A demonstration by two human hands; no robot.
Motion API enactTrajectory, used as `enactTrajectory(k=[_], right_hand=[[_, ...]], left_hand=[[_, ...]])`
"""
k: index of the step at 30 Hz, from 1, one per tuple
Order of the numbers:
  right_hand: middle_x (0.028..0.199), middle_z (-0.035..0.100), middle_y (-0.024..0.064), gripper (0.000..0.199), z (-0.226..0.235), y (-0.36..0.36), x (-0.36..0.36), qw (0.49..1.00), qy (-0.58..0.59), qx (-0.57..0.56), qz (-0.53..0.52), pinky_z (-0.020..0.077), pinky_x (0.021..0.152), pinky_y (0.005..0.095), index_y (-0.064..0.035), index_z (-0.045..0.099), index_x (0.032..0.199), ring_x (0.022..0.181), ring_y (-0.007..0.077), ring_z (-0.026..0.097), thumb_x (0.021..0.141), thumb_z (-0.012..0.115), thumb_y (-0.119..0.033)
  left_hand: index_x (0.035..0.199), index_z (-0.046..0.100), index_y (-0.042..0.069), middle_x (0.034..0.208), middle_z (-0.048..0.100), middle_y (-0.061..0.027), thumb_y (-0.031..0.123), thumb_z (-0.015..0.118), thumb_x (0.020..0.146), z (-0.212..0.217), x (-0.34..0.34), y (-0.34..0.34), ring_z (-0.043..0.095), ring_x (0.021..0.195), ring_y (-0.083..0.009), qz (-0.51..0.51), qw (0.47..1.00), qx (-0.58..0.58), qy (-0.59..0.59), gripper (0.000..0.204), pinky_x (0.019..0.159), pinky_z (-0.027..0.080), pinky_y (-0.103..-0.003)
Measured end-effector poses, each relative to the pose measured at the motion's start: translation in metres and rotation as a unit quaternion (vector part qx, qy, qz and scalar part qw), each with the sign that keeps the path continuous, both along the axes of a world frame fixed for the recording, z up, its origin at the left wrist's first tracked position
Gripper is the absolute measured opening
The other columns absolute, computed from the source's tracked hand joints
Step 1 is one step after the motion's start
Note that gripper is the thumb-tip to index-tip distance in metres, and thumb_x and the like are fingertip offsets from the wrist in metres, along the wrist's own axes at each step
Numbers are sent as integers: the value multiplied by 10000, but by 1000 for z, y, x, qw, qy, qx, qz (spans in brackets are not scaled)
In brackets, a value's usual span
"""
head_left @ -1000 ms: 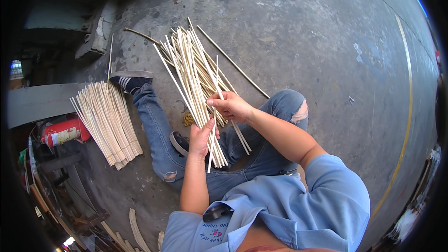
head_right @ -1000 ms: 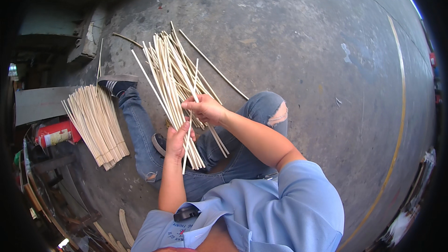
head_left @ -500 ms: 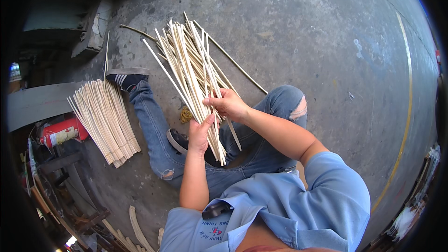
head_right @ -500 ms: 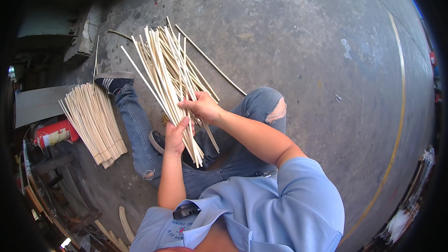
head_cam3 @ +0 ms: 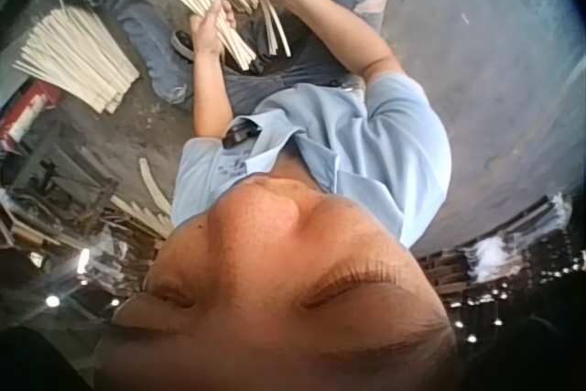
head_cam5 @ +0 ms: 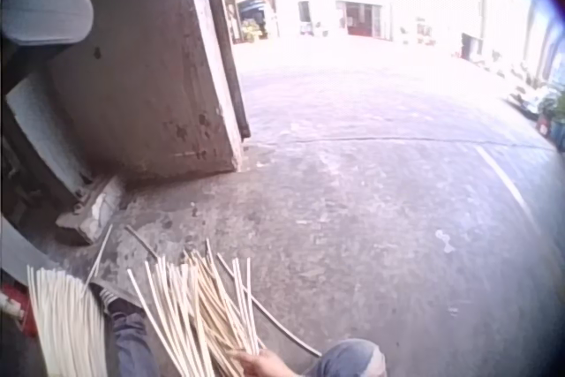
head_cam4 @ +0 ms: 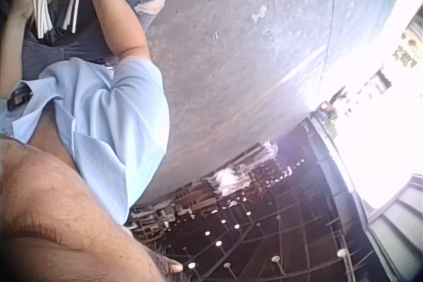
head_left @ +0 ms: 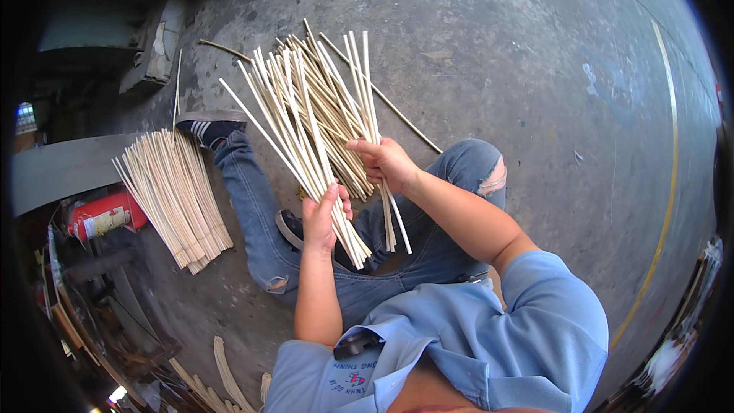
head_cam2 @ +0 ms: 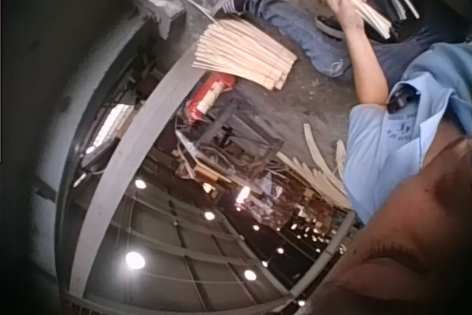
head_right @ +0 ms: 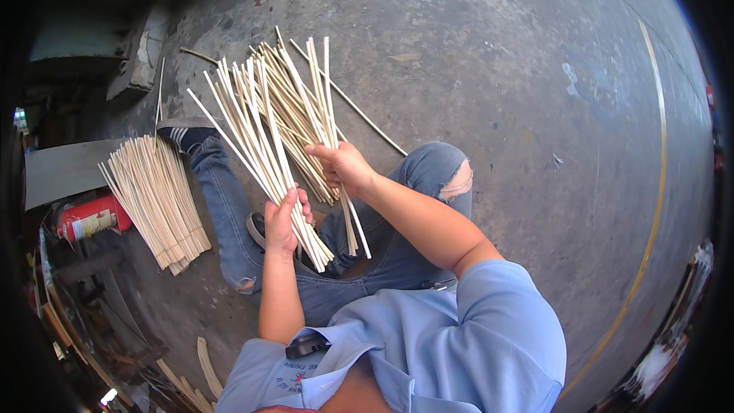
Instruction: The person sits on the floor and gathers thin wooden sticks into bundles. They align the sticks by hand, secure them with rubber bands, and place the finished bundles on the floor.
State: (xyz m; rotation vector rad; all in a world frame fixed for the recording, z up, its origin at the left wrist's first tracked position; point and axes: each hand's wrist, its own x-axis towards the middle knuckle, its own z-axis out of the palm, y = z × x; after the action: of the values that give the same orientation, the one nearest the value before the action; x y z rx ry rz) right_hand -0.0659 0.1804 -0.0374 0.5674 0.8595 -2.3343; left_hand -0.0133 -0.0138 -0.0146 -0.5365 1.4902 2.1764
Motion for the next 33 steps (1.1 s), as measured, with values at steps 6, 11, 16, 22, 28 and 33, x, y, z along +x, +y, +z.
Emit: enactTrajectory(k=[6, 11, 16, 22, 28, 33], right_hand=[[707, 625, 32, 184, 14, -16, 10, 996, 67, 27, 51, 406, 434, 253, -39, 615, 973, 499, 110, 567, 897, 756, -129], [750, 662, 84, 180, 5, -15, 10, 995, 90, 9, 30, 525, 453, 303, -8, 609, 1006, 533, 161, 635, 899, 736, -78], [745, 659, 119, 190, 8, -16, 9, 995, 92, -13, 36, 547, 411, 354, 22, 598, 1032, 498, 197, 628, 910, 714, -66], [750, 661, 123, 187, 4, -16, 9, 995, 99, -2, 27, 547, 416, 353, 19, 596, 1051, 494, 195, 620, 921, 705, -60], [756, 660, 99, 177, 6, -12, 8, 995, 88, 6, 36, 535, 465, 321, -7, 601, 1059, 527, 165, 609, 930, 706, -68], [752, 657, 89, 175, 8, -11, 8, 996, 87, 11, 32, 522, 467, 309, -13, 593, 1064, 527, 152, 596, 938, 697, -76]], left_hand=[[1176, 601, 47, 868, 665, -64, 205, 633, 1019, -2, 5, 3, 663, 682, -158, -28, 1000, -7, 8, 226, 560, 560, -292], [1175, 615, 56, 884, 681, -70, 216, 633, 1021, -1, 1, 11, 678, 693, -156, -48, 999, -1, 9, 223, 568, 571, -290], [1188, 615, 42, 898, 689, -80, 214, 628, 1023, -3, 2, 9, 680, 693, -155, -46, 999, -20, 11, 238, 564, 572, -283], [1195, 610, 30, 899, 688, -85, 204, 623, 1024, -1, 0, 14, 679, 688, -158, -38, 999, -29, 12, 245, 552, 573, -280], [1194, 605, 26, 881, 683, -83, 189, 623, 1020, 0, -2, 17, 679, 677, -160, -35, 999, -29, 11, 239, 541, 579, -283], [1168, 614, 17, 869, 684, -84, 175, 620, 1018, -1, -4, 18, 680, 672, -163, -34, 999, -30, 9, 219, 538, 579, -286]])
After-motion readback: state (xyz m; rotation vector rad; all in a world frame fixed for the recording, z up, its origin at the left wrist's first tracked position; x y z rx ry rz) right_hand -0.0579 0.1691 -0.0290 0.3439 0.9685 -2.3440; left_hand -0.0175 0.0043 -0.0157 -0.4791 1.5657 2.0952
